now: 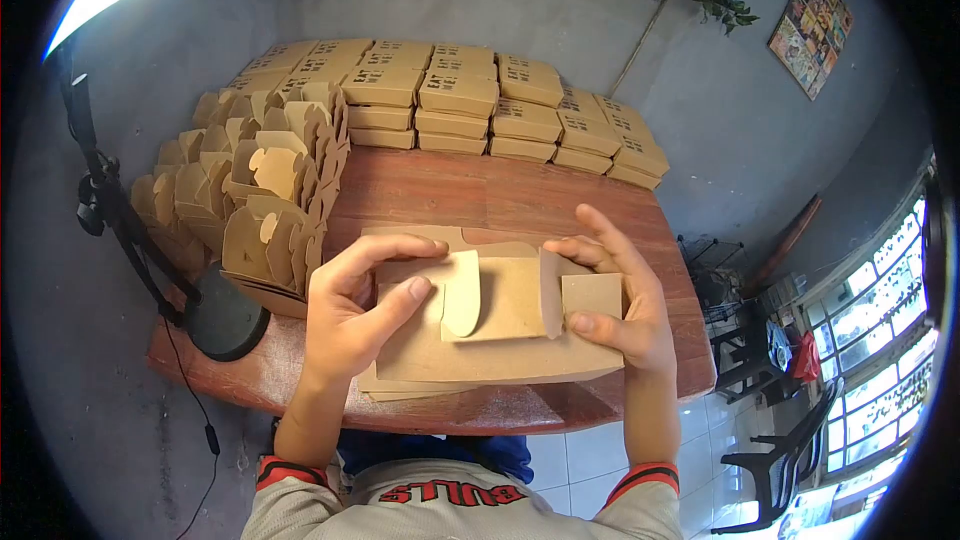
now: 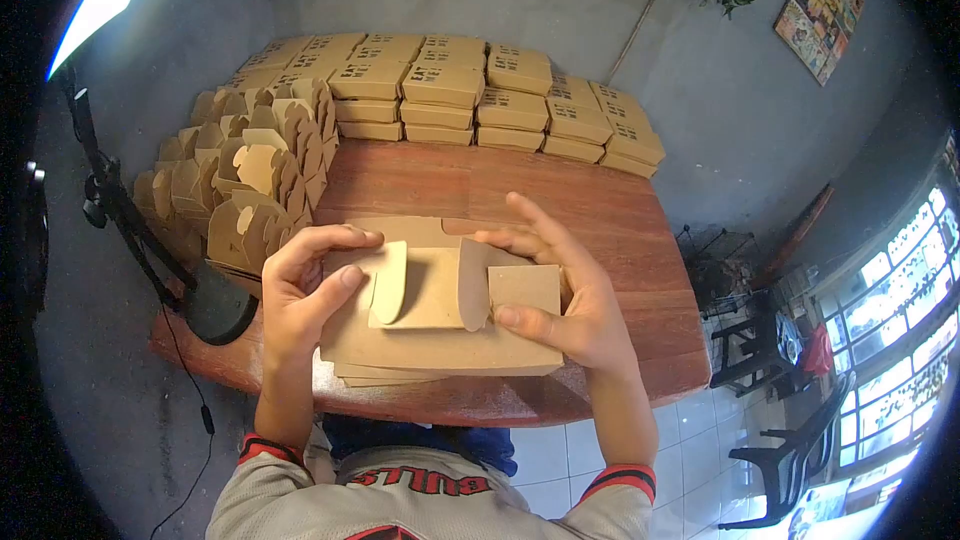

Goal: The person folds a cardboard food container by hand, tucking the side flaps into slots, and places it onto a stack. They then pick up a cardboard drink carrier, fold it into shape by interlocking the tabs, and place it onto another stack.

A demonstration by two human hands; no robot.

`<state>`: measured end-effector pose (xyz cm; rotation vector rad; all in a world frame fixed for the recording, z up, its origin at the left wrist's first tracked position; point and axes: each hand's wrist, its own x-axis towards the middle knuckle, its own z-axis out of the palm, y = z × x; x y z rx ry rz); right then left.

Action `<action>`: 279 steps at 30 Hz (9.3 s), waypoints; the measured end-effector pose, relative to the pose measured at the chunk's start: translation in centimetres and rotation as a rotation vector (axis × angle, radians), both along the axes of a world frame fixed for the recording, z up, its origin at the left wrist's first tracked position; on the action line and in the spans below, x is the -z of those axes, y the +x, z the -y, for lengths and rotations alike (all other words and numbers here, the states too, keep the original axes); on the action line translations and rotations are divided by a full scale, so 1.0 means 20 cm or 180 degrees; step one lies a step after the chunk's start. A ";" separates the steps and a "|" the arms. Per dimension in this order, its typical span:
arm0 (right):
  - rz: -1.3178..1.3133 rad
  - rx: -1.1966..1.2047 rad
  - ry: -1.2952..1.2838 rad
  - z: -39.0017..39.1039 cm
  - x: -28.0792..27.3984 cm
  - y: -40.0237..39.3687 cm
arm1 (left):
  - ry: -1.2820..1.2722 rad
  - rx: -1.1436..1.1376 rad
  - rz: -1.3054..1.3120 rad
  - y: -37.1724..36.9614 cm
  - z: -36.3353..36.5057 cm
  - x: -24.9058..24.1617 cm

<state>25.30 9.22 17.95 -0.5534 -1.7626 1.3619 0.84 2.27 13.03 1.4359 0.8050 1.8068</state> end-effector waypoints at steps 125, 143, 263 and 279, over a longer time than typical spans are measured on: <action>0.1468 0.1209 0.1553 -1.22 0.80 -1.04 | -0.1136 -0.0784 -0.2409 -0.07 -0.20 0.33; 0.3867 -0.0693 0.1458 -0.74 0.66 -0.23 | -0.1225 -0.1575 -0.2032 -0.18 0.04 0.36; -0.0868 0.2192 0.1412 -0.06 0.14 -0.06 | 0.0613 -0.2241 -0.0866 0.02 -0.20 -0.04; -0.0049 0.0874 0.1384 -0.18 0.11 0.01 | 0.0849 -0.0976 -0.2013 -0.12 -0.15 -0.01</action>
